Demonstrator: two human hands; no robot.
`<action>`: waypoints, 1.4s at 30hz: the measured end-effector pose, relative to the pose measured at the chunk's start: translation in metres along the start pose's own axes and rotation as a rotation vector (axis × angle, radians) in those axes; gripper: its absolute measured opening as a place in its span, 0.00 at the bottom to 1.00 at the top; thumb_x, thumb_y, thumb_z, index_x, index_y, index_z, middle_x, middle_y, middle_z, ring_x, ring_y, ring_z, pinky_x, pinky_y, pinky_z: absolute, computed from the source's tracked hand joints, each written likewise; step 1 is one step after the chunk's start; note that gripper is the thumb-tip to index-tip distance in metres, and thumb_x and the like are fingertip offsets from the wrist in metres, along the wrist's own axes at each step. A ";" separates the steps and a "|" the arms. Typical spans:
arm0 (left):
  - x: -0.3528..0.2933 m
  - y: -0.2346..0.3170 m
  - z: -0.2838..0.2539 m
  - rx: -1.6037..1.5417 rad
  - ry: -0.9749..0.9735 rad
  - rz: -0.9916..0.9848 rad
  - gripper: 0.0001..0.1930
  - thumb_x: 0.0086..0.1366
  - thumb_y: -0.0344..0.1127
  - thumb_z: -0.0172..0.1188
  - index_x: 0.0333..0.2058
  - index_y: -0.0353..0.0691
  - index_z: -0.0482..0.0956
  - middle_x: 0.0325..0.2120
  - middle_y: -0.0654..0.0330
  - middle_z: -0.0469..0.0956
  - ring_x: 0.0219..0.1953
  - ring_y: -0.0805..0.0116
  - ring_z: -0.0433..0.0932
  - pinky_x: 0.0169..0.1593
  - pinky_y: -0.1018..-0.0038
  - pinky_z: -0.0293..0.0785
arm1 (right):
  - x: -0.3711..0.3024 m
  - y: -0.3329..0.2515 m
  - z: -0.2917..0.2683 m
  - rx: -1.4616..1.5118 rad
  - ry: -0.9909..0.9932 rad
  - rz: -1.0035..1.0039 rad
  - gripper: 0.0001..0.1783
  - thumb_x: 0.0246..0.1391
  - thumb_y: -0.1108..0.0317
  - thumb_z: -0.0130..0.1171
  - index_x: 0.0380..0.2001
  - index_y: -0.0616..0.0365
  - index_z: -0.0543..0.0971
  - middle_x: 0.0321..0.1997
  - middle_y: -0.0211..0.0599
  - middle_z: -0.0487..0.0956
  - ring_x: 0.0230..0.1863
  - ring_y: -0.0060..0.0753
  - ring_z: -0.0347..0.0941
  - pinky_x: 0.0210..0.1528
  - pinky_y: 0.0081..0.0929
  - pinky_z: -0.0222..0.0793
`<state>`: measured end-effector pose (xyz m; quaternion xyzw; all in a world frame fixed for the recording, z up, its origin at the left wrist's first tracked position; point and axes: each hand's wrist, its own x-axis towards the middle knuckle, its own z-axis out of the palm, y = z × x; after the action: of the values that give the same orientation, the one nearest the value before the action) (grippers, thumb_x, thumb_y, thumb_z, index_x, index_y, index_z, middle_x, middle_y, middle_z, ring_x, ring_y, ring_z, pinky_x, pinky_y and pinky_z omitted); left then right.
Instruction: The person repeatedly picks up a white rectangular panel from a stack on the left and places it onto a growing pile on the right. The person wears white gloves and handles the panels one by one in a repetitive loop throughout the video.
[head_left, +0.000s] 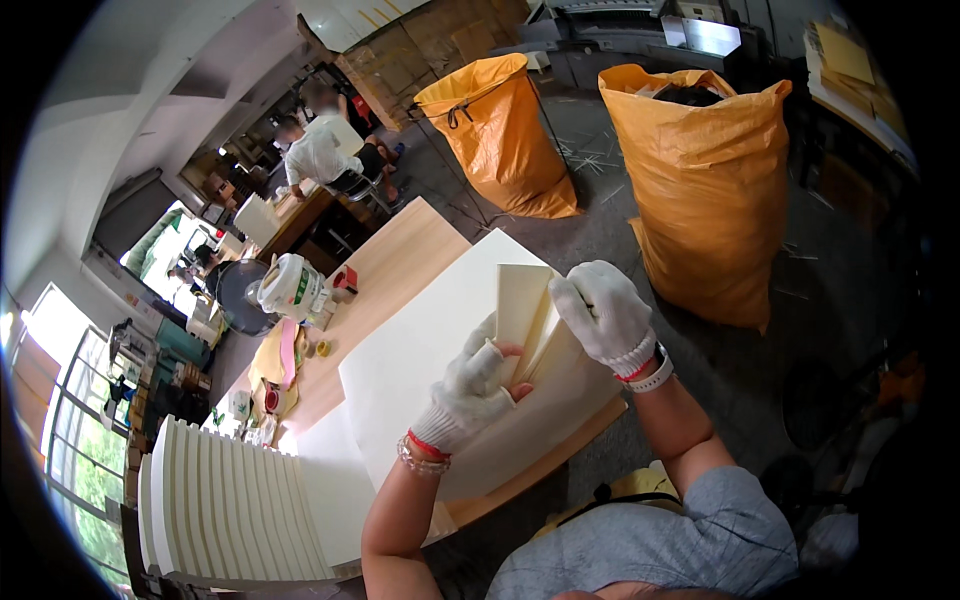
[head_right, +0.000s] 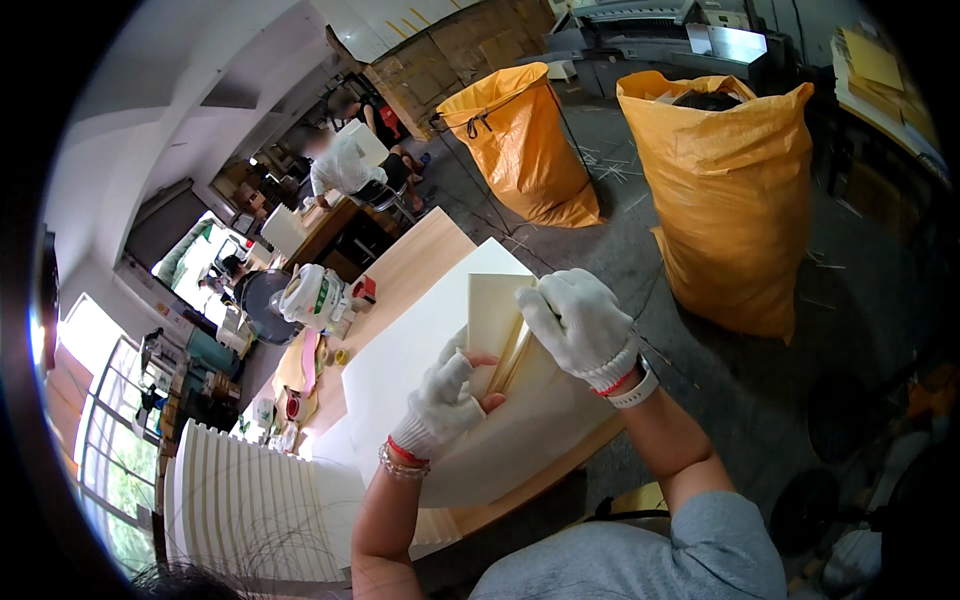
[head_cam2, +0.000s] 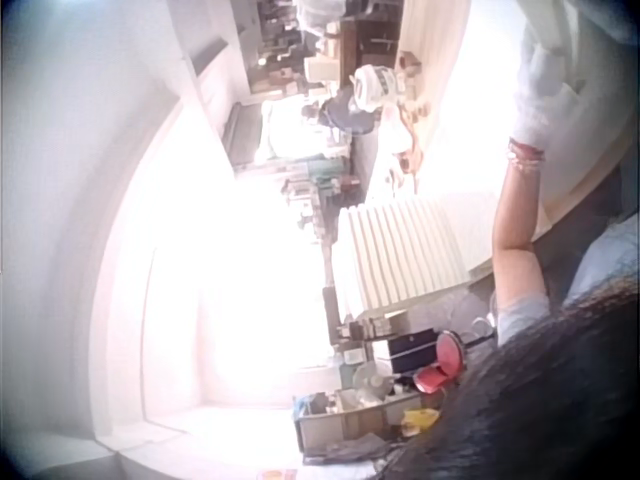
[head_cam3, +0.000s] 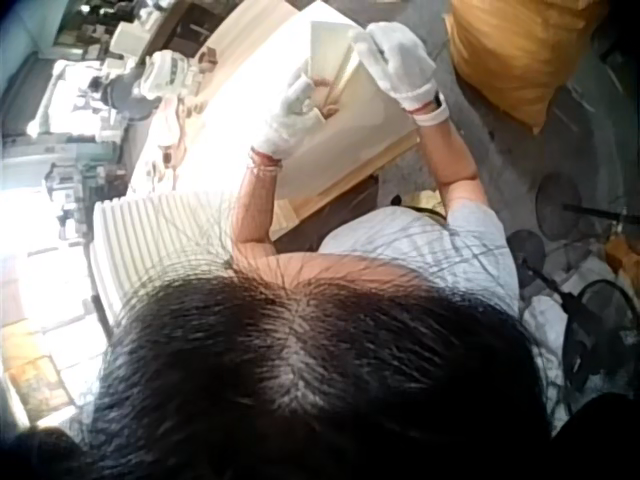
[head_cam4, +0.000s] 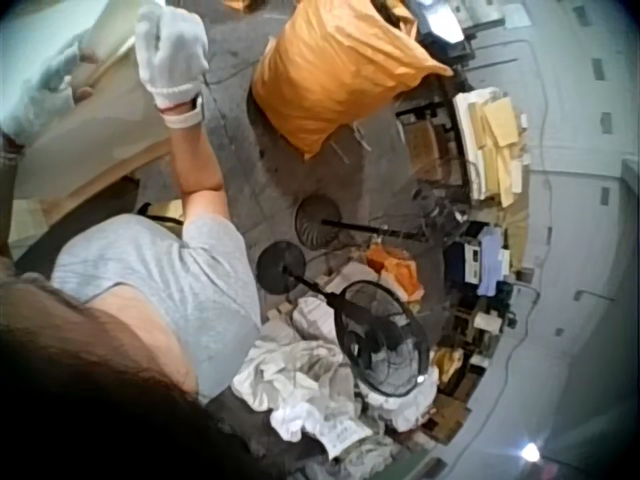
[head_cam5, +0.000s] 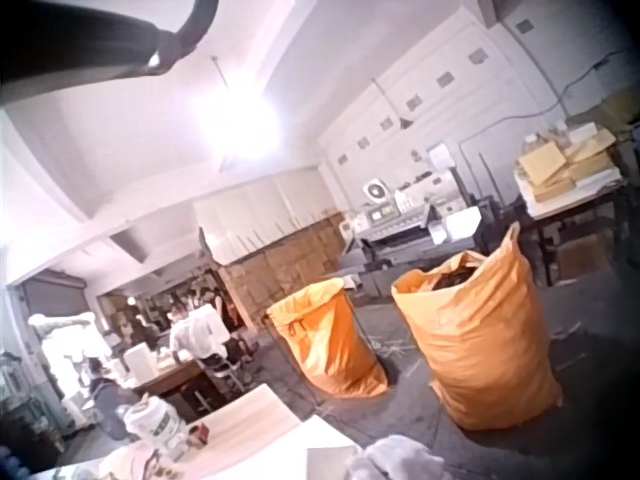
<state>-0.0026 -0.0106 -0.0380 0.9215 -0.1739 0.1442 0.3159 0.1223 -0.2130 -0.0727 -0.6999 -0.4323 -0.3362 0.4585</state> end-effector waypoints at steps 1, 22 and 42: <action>-0.001 -0.002 0.002 0.023 0.023 0.018 0.28 0.54 0.29 0.74 0.56 0.41 0.79 0.47 0.53 0.78 0.48 0.57 0.79 0.53 0.69 0.73 | 0.001 -0.002 -0.001 0.046 0.017 0.040 0.12 0.66 0.67 0.54 0.27 0.61 0.74 0.24 0.43 0.69 0.28 0.51 0.68 0.33 0.43 0.64; 0.004 -0.002 -0.003 0.037 -0.182 -0.029 0.17 0.58 0.26 0.68 0.46 0.41 0.79 0.65 0.44 0.67 0.58 0.50 0.77 0.56 0.67 0.74 | 0.003 -0.004 0.003 0.125 0.053 0.115 0.15 0.63 0.64 0.60 0.25 0.60 0.72 0.24 0.43 0.71 0.29 0.51 0.70 0.34 0.45 0.65; 0.004 -0.007 0.011 -0.017 0.025 0.057 0.28 0.55 0.29 0.74 0.55 0.42 0.78 0.69 0.42 0.62 0.61 0.46 0.75 0.61 0.64 0.72 | 0.001 -0.004 0.005 0.100 0.055 0.144 0.14 0.62 0.65 0.61 0.25 0.59 0.72 0.25 0.43 0.72 0.30 0.51 0.70 0.35 0.46 0.66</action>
<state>0.0056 -0.0131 -0.0492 0.9116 -0.1971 0.1633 0.3217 0.1195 -0.2075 -0.0725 -0.6958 -0.3845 -0.2995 0.5275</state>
